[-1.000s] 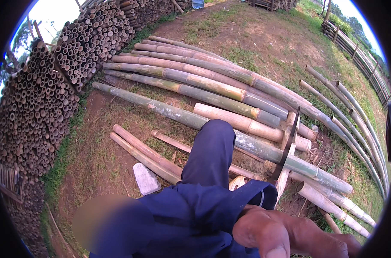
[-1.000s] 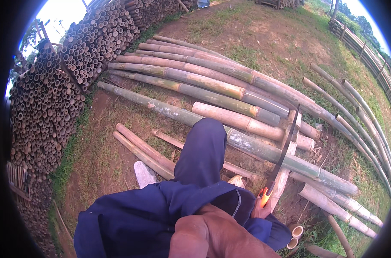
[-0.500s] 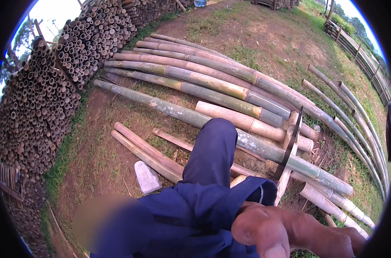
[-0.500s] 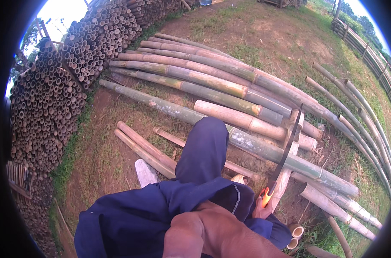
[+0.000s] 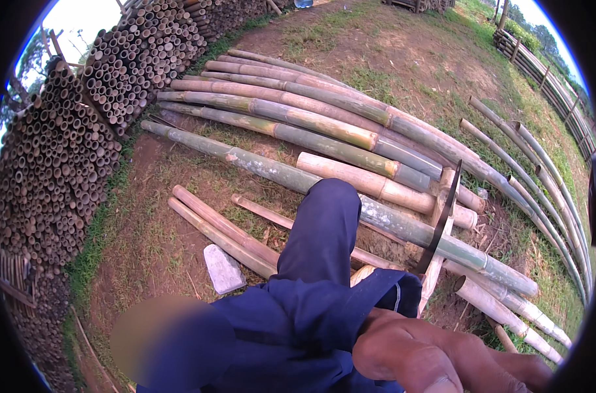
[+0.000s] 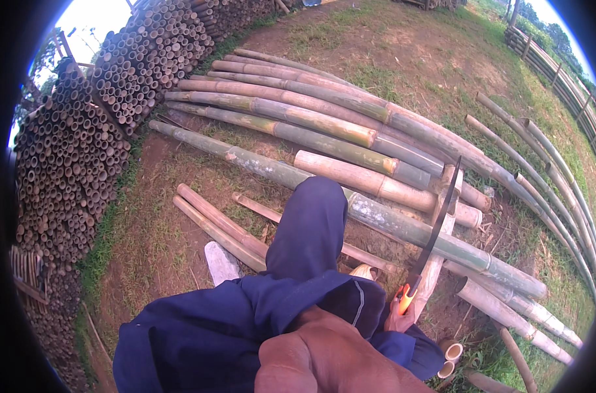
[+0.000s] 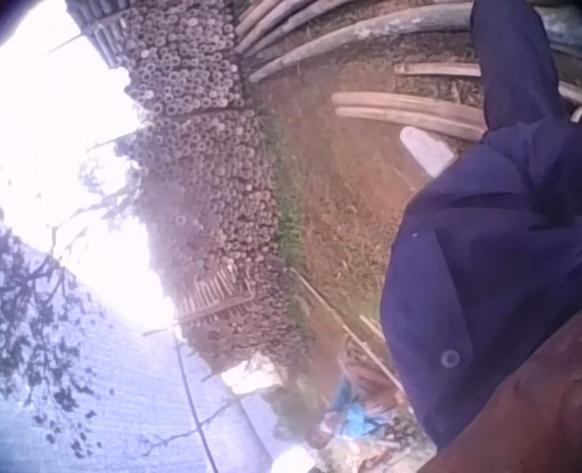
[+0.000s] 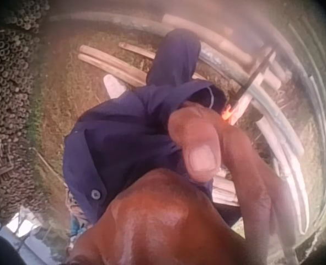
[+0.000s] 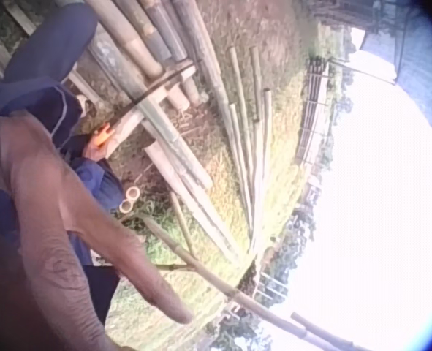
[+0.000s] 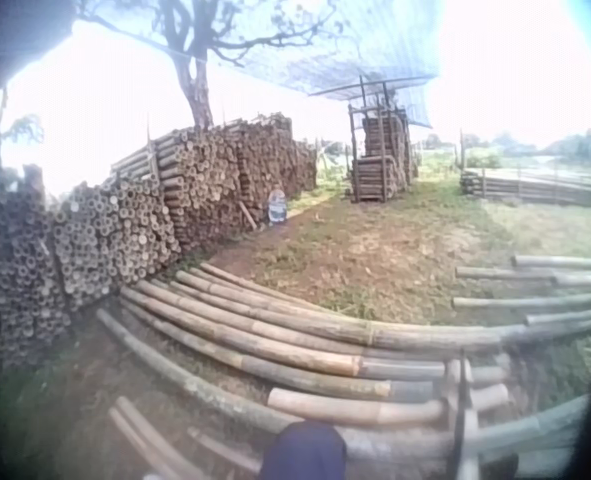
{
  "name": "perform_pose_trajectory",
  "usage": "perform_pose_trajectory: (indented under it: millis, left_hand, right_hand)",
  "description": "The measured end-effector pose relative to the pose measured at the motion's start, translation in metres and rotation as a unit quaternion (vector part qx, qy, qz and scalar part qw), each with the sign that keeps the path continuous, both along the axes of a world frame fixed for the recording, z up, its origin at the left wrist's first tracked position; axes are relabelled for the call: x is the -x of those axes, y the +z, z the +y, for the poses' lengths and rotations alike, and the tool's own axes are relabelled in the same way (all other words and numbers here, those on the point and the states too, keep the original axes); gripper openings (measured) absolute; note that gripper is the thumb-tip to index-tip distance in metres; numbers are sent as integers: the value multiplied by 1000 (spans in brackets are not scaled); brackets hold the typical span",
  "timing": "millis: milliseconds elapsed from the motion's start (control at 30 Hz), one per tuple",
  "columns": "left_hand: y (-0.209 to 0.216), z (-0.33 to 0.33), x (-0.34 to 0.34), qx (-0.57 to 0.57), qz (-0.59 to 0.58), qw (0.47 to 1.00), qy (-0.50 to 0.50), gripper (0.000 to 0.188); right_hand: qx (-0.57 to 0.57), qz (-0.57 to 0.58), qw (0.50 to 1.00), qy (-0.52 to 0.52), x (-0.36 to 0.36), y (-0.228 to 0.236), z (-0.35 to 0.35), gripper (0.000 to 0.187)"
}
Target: The person sits on the ground and uses a hand saw to cut a long bamboo pole into shorter sections. They repeatedly position the pole, saw through it, and set the cut pieces aside.
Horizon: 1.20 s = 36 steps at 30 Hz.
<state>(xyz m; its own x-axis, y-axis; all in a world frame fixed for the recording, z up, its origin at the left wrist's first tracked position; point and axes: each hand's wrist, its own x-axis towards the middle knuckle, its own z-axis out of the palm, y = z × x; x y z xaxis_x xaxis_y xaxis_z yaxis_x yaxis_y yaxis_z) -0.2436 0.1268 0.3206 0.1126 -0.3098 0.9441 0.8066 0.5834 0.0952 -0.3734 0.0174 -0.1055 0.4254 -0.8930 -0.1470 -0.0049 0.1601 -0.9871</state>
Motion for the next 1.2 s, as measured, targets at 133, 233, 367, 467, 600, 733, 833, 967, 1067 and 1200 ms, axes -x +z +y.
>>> perform_pose_trajectory:
  millis: [133,233,367,467,600,733,833,967,1067,1200]
  left_hand:
    - [1,-1,3,-7,-21,1000,4,63]
    - [2,3,-4,-7,-34,999,-1,61]
    - [5,7,-13,-20,-69,997,7,59]
    - [3,6,-32,-69,-135,987,45,57]
    - [-13,12,-88,-211,-331,900,191,54]
    - [-44,5,-145,-331,-480,712,391,48]
    - [-84,-3,-197,-399,-639,421,506,48]
    - [-126,1,-235,-348,-813,-22,466,61]
    - [-131,0,-238,-353,-819,-4,453,61]
    - [-109,-26,-228,-381,-794,84,466,48]
  right_hand:
    - [10,15,1000,9,-1,3,2,17]
    - [16,17,1000,19,1,4,4,17]
    - [46,27,998,11,3,0,4,19]
    - [85,37,996,8,5,1,3,23]
    - [190,62,979,29,-6,11,13,27]
    - [145,182,973,-5,-2,31,9,38]
    - [168,231,958,-18,2,32,8,36]
    - [146,279,949,-6,5,18,7,37]
    - [145,247,958,-24,6,11,9,37]
    - [175,269,947,-11,9,15,11,32]
